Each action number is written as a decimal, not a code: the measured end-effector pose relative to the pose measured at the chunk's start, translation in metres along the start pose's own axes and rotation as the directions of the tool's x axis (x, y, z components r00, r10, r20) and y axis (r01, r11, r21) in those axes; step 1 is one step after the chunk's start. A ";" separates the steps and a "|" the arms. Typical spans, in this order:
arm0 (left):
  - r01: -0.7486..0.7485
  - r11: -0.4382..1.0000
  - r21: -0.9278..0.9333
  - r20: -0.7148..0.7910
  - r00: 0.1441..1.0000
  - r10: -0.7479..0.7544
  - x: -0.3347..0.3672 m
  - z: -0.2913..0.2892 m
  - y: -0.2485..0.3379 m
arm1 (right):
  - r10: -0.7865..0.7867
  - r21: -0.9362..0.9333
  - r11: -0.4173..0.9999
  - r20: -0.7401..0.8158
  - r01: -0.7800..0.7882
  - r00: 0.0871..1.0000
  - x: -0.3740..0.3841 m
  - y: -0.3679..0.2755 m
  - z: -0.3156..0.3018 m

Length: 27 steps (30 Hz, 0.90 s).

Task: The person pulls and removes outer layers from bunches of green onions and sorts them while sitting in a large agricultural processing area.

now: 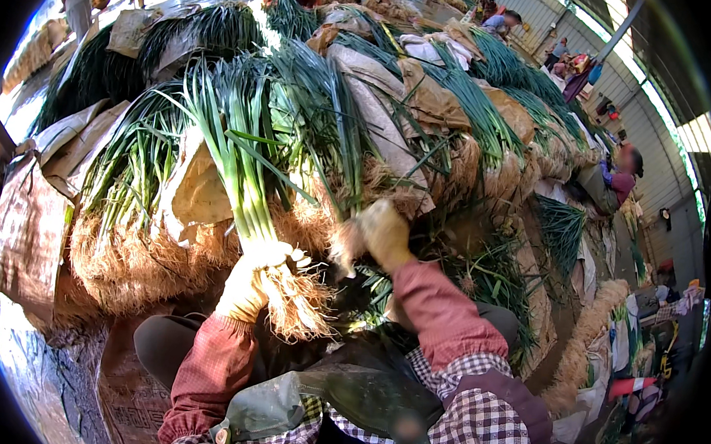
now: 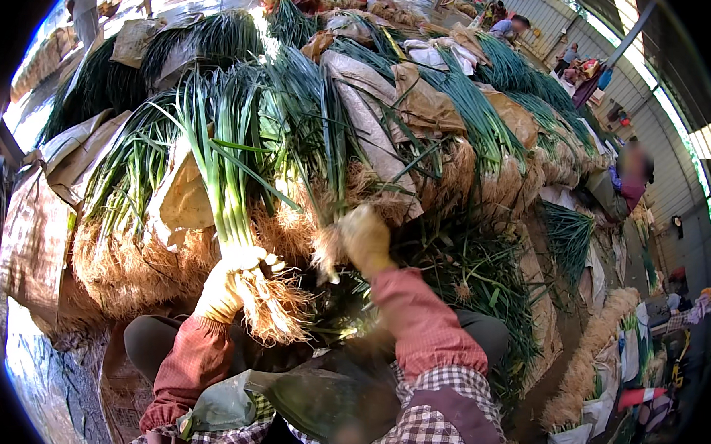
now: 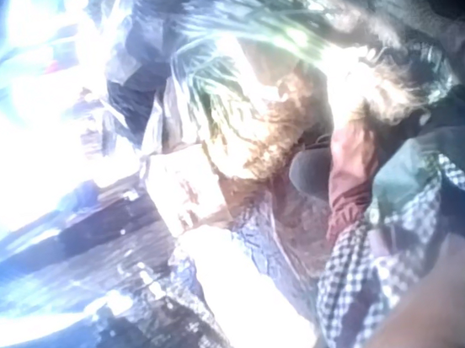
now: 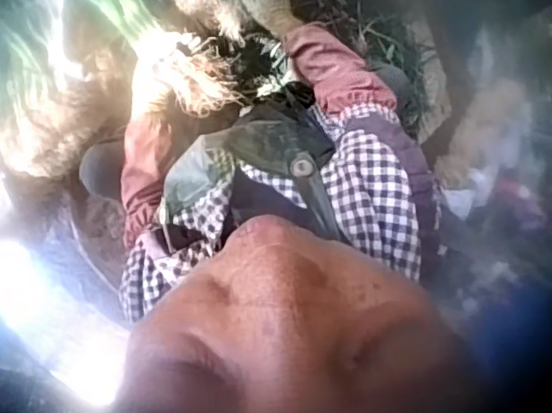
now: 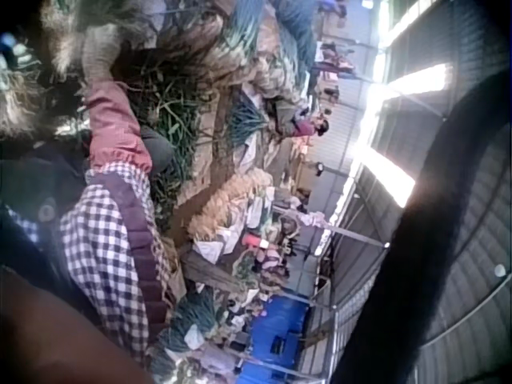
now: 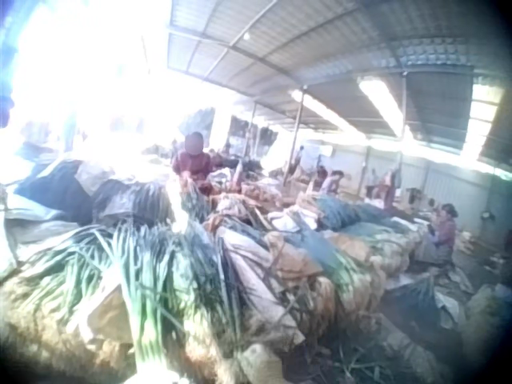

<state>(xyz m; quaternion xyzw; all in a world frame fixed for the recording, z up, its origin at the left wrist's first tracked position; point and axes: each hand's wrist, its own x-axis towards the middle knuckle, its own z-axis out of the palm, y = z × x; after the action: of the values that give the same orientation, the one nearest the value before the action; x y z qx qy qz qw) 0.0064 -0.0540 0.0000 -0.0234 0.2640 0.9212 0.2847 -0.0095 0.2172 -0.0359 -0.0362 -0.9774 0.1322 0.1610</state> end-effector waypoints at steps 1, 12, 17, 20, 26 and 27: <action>-0.005 1.000 -0.002 -0.013 1.000 0.005 -0.004 0.003 0.003 | -0.085 -0.066 0.993 0.195 0.100 0.977 -0.024 -0.006 0.010; 0.016 0.997 0.078 -0.003 1.000 -0.016 -0.002 -0.004 -0.004 | 0.139 0.116 0.980 0.161 -0.159 0.977 -0.017 -0.029 -0.033; -0.069 0.985 0.160 -0.005 0.997 0.070 0.003 -0.007 -0.010 | 0.146 0.446 0.853 0.295 -0.271 0.944 0.022 -0.021 -0.001; -0.023 0.987 0.157 -0.051 0.998 0.031 -0.005 -0.013 -0.016 | 0.244 0.771 0.347 0.476 -0.534 0.845 -0.002 -0.072 0.012; 0.000 0.962 0.274 -0.059 0.998 0.017 -0.009 -0.015 -0.034 | -0.079 0.495 0.866 0.259 -0.062 0.963 -0.033 -0.088 0.030; -0.018 0.959 0.284 -0.080 0.996 0.042 -0.010 -0.018 -0.035 | -0.093 0.476 0.879 0.214 -0.020 0.972 -0.037 -0.094 0.026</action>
<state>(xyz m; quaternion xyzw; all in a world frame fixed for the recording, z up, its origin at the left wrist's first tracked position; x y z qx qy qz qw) 0.0313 -0.0436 -0.0297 -0.0178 0.4051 0.8764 0.2596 0.0145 0.1159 -0.0451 0.0385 -0.9276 0.3677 0.0528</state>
